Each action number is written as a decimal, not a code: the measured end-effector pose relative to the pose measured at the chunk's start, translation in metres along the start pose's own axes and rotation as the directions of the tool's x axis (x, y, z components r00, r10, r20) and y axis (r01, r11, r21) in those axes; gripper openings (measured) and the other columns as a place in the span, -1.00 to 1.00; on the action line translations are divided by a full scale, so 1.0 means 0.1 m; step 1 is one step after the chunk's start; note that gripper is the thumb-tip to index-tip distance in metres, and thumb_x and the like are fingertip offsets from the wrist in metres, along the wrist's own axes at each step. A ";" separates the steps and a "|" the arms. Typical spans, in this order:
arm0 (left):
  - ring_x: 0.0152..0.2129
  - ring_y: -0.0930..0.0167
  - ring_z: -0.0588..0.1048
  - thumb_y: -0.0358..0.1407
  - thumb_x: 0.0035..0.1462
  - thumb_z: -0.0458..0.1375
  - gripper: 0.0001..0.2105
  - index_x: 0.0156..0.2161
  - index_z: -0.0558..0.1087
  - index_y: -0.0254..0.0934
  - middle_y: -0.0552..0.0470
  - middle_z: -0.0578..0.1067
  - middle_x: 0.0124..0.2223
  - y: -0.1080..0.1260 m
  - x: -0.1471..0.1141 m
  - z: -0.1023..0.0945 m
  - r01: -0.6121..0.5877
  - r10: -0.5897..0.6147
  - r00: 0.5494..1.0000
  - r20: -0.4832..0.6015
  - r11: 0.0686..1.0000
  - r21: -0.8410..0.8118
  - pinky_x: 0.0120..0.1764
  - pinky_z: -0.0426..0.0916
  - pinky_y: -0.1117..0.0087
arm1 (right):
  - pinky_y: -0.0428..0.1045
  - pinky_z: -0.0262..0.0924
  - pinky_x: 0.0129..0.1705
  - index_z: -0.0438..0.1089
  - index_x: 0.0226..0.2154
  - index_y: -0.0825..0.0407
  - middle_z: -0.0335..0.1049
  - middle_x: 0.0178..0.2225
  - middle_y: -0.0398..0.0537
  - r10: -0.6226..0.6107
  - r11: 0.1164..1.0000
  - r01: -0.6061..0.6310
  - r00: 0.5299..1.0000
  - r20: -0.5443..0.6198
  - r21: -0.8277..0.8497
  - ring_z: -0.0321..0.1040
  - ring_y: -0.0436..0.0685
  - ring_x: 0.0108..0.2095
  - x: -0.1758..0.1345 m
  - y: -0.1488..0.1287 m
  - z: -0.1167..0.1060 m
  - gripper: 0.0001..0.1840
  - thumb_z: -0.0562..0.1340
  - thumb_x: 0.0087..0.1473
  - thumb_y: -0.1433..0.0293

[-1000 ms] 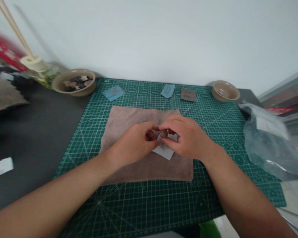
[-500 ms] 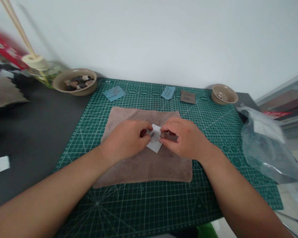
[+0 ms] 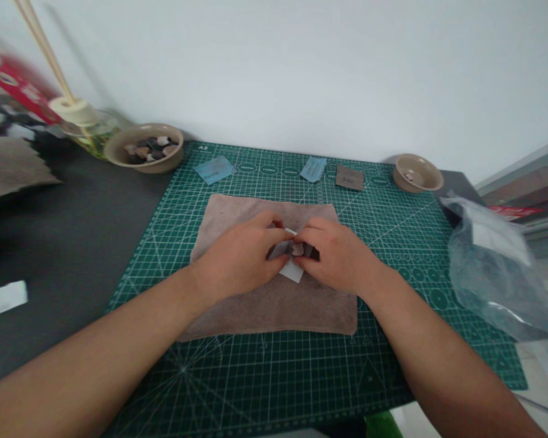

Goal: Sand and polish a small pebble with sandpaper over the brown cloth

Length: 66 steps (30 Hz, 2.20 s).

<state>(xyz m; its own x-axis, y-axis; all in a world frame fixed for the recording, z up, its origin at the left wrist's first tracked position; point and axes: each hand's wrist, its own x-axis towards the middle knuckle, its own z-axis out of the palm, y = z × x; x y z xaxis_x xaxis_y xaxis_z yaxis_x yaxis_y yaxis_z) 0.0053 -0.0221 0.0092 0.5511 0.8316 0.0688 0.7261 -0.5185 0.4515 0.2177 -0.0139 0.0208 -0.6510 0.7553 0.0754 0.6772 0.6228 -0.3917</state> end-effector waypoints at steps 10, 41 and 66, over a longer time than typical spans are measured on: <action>-0.19 0.28 0.57 -0.27 0.22 0.17 -0.82 -0.12 0.58 -0.23 -0.09 0.47 0.20 0.00 0.02 -0.05 -0.088 0.088 0.994 0.059 0.996 -0.006 -0.11 0.45 0.23 | 0.05 0.22 -0.14 0.55 -0.21 0.09 0.42 -0.21 0.02 0.024 1.000 -0.024 1.000 0.013 0.006 0.36 0.15 -0.19 -0.01 0.02 0.01 -0.82 0.28 0.19 0.36; -0.33 0.32 0.44 -0.13 0.12 0.27 -0.71 -0.10 0.49 -0.23 -0.02 0.44 -0.18 0.04 0.03 -0.05 -0.027 0.026 0.996 0.090 1.000 0.011 -0.31 0.27 0.29 | 0.03 0.18 -0.18 0.49 -0.28 0.10 0.45 -0.23 0.02 -0.037 0.999 0.037 0.999 0.000 0.027 0.34 0.15 -0.20 -0.03 0.02 -0.02 -0.83 0.18 0.14 0.43; -0.39 0.36 0.44 -0.02 0.09 0.31 -0.56 0.04 0.57 -0.18 0.01 0.47 -0.20 -0.01 0.04 -0.11 -0.009 0.008 0.976 0.220 1.000 0.005 -0.31 0.24 0.31 | 0.01 0.03 -0.33 0.53 -0.38 0.10 0.51 -0.43 -0.05 0.056 0.998 -0.056 0.996 0.065 -0.008 0.33 0.08 -0.40 0.01 -0.06 0.01 -0.85 0.26 0.14 0.38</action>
<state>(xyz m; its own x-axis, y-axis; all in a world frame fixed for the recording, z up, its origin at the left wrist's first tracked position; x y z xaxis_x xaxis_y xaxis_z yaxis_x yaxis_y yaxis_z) 0.0023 -0.0157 0.0185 0.6335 0.7636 -0.1250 0.7231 -0.5268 0.4468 0.2127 -0.0171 0.0228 -0.6331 0.7740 -0.0066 0.7149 0.5815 -0.3884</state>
